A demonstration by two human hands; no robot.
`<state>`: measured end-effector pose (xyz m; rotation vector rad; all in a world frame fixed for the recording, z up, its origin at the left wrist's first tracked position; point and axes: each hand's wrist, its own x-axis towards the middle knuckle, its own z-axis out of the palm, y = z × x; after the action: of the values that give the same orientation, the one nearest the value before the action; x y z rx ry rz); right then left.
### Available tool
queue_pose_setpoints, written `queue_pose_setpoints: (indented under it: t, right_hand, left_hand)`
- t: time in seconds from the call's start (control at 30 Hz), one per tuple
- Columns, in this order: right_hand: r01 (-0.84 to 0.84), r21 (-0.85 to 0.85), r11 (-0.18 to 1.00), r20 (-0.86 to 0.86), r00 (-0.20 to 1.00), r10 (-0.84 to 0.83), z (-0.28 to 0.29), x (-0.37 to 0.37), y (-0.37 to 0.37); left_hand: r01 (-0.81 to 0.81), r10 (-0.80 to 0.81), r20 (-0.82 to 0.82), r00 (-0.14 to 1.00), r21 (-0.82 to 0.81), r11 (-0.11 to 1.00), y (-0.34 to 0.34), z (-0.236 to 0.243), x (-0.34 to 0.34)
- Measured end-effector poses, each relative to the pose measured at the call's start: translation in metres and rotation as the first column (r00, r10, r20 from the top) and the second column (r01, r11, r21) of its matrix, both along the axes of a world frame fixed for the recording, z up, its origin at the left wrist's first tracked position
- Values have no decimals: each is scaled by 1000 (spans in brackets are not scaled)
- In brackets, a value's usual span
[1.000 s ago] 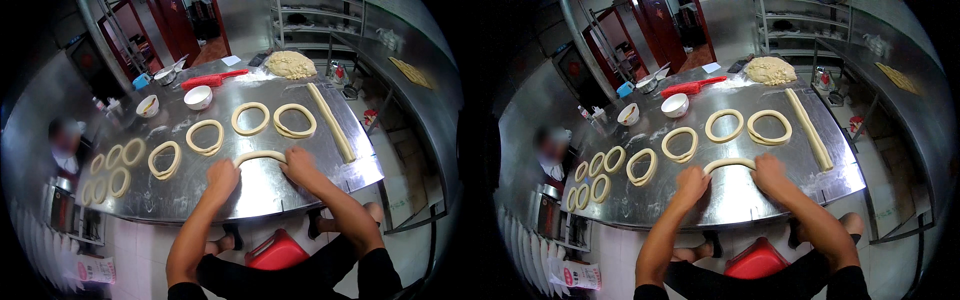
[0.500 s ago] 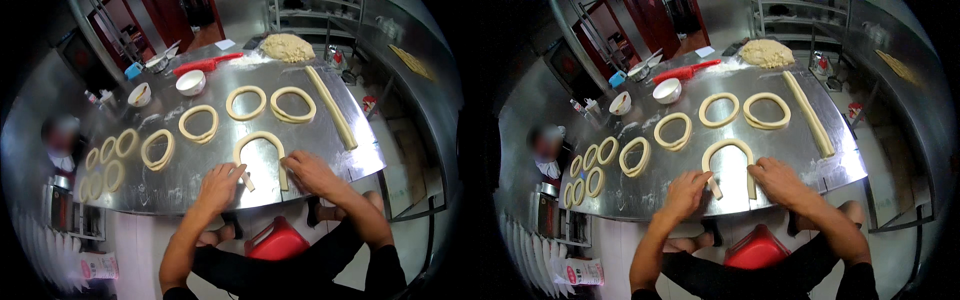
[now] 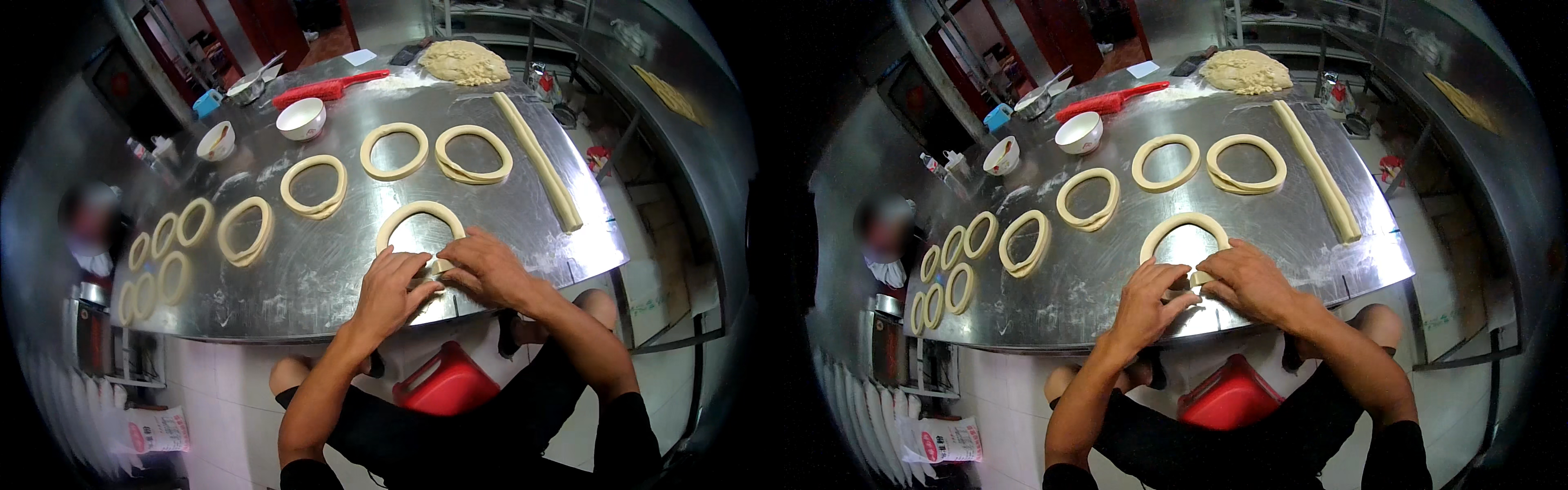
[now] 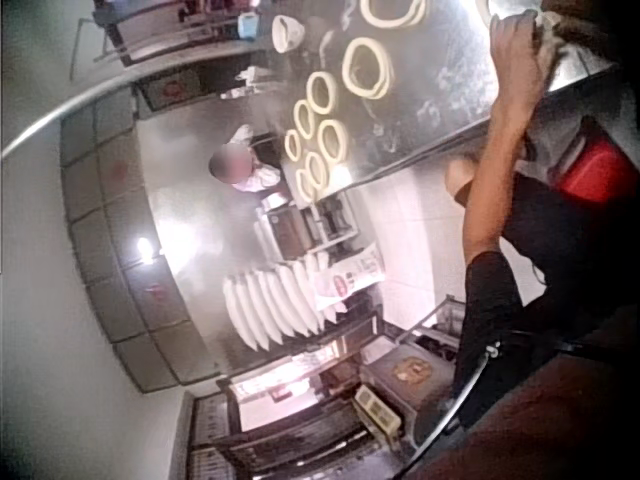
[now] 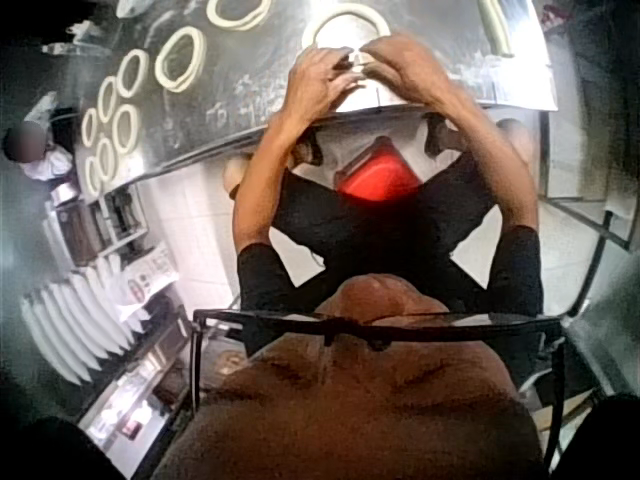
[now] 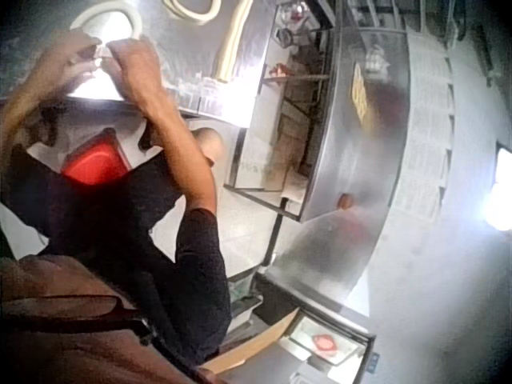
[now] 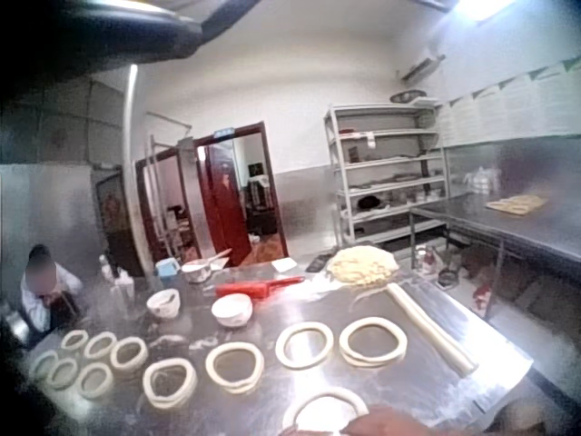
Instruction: The person shapes long strips of dough into circular rings by hand on a stainless steel table. They repeatedly pick up a strip, form it into a circle, and press the ends together to seal the ring, placing the finished rings in rows on the table.
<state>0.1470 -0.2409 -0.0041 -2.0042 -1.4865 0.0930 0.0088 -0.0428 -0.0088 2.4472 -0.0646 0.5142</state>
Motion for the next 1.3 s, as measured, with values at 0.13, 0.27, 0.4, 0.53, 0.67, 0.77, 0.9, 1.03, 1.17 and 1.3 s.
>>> queue_pose_setpoints:
  t: [0.13,0.27,0.4,0.53,0.67,0.77,0.9,1.03,1.17,1.3]
  right_hand:
    - [-50,84,995,-79,995,57,-7,7,0]
    - [-79,24,997,-291,953,82,-1,16,2]
    - [-37,-106,994,-115,993,25,7,12,5]
    - [7,-69,998,156,988,3,-6,4,6]
    - [-68,-51,996,137,988,75,-5,-13,8]
    - [-37,-18,999,76,996,38,-17,-14,15]
    - [5,4,1000,-60,998,-5,-9,-19,22]
    - [6,-17,1000,-91,996,-7,-5,-19,23]
    - [-8,-16,1000,-8,1000,8,-10,-17,19]
    - [-28,-79,997,72,997,34,-6,-4,10]
  left_hand:
    - [50,-57,-50,997,-131,990,7,-11,9]
    - [48,-62,-80,995,-157,986,9,-10,11]
    - [112,-121,-157,980,-66,992,18,5,4]
    - [221,-171,-235,957,206,953,30,10,-6]
    - [161,-149,-118,982,96,982,29,3,-5]
    - [149,-151,-103,983,-26,988,31,9,-5]
    - [126,-150,-194,969,-131,983,31,15,-5]
    - [142,-159,-108,981,-150,979,34,10,-3]
    - [185,-197,-55,979,-176,967,40,3,-1]
    - [116,-114,-22,993,96,989,30,-6,-1]
